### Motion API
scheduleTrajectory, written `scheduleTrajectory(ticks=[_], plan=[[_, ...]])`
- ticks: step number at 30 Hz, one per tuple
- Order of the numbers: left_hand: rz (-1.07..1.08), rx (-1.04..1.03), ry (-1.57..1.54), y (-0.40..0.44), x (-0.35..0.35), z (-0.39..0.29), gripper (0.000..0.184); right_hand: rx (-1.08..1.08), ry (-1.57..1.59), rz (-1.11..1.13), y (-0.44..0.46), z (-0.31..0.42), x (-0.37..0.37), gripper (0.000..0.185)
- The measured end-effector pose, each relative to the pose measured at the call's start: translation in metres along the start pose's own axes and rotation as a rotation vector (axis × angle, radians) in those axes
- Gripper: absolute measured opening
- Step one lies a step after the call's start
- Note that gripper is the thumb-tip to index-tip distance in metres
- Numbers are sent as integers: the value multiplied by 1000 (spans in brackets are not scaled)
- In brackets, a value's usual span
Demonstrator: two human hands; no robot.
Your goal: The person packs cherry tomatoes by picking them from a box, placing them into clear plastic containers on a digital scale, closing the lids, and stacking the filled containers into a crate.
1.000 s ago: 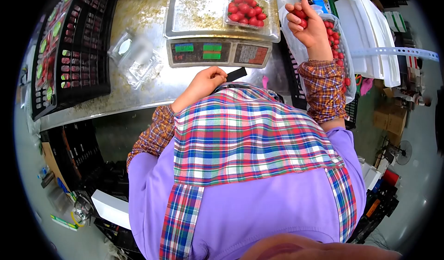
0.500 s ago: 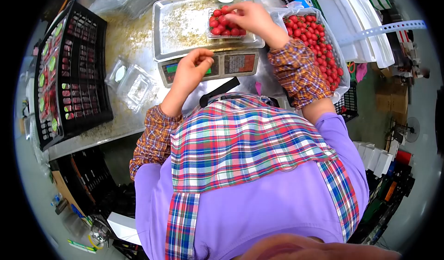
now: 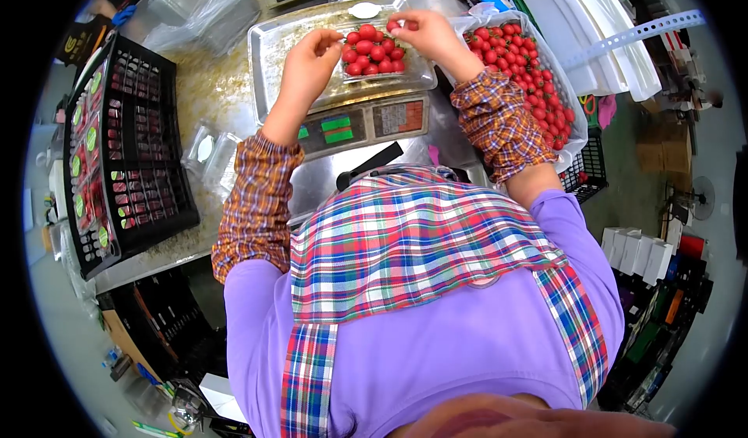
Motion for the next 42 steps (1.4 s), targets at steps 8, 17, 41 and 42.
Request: scheduleTrajectory(ticks=[8, 17, 41, 42], plan=[[-60, -479, 575, 44, -40, -17, 16, 37, -138, -51, -9, -7, -10, 23], [122, -417, 653, 50, -41, -21, 17, -2, -237, 74, -14, -15, -24, 27], [307, -217, 292, 31, -79, -38, 22, 122, 23, 64, -64, 13, -1, 18], [288, -273, 301, 31, -82, -33, 19, 128, 48, 12, -67, 12, 4, 18]])
Point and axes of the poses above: each hand's wrist, its own y-axis towards the middle knuckle, its own x-axis out of the back of the hand, z = x × y, the point moved 6 cm from there along y, towards the middle knuckle, and after that the axes turned 1 degree about x, right-handed, at the moved point
